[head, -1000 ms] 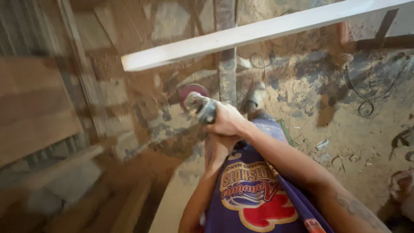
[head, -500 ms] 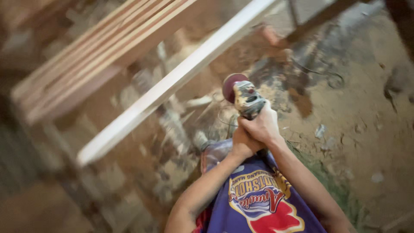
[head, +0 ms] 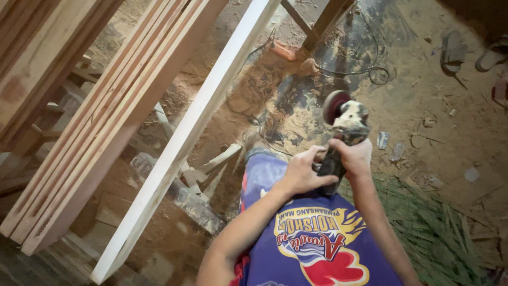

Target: The person sands wooden planks using a power sander, moving the tool along the length of the wood and flipping the boards over by hand.

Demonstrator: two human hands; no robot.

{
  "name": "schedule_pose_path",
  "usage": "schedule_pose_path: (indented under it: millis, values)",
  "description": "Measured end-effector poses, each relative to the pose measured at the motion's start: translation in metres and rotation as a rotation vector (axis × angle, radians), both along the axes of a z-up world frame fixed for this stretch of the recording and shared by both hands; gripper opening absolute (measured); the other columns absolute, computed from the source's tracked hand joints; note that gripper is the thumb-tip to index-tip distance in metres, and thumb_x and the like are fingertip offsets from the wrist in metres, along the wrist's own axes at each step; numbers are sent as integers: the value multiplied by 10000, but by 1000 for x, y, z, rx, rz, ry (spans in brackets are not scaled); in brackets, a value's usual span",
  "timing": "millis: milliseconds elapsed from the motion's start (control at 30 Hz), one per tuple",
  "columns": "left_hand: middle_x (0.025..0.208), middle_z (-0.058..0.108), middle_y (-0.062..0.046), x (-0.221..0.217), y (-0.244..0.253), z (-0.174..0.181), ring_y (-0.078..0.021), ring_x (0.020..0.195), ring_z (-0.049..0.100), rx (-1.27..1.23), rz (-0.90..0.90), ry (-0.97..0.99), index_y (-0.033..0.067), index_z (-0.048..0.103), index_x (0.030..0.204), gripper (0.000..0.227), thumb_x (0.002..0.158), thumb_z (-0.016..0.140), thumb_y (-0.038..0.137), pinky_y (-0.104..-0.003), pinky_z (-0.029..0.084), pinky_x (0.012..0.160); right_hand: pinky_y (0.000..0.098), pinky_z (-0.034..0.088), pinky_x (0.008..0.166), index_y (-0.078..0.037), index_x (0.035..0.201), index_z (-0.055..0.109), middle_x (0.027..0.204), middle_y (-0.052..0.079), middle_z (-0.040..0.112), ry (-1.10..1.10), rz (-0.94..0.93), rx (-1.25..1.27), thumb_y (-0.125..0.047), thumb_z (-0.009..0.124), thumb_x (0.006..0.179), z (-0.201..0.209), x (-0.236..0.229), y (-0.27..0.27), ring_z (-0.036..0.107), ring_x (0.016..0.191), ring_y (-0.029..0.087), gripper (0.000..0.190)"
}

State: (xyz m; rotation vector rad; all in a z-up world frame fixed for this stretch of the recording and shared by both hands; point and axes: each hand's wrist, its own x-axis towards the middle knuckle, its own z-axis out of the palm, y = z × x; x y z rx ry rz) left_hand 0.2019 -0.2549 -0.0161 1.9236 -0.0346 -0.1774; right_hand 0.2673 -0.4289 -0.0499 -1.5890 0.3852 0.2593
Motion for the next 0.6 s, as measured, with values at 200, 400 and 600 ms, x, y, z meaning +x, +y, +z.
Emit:
schedule_pose_path:
  millis: [200,400,600]
  values:
    - [966,707,-123,70,52,-41,-281,895,705,211,337,-44,84,695,1046,378,798,781,355,-411,563,812,304,558,729,-29,1114,696,979,24,703,-69,-54,54,18,778,786,2,44,10,667,810,140,341]
    - [1227,570,-306,164,179,-89,-495,1210,452,1029,620,-213,31,511,1300,883,577,843,414,-620,336,1023,317,557,738,-21,1125,693,986,28,696,-60,-115,33,22,789,764,-26,118,49,670,828,145,376]
    - [1302,589,-228,198,243,-108,-400,1222,558,950,372,313,40,412,1492,984,724,863,458,-515,446,1045,292,545,800,-23,1182,672,1046,13,689,-156,-34,7,18,787,755,-32,207,102,661,906,123,444]
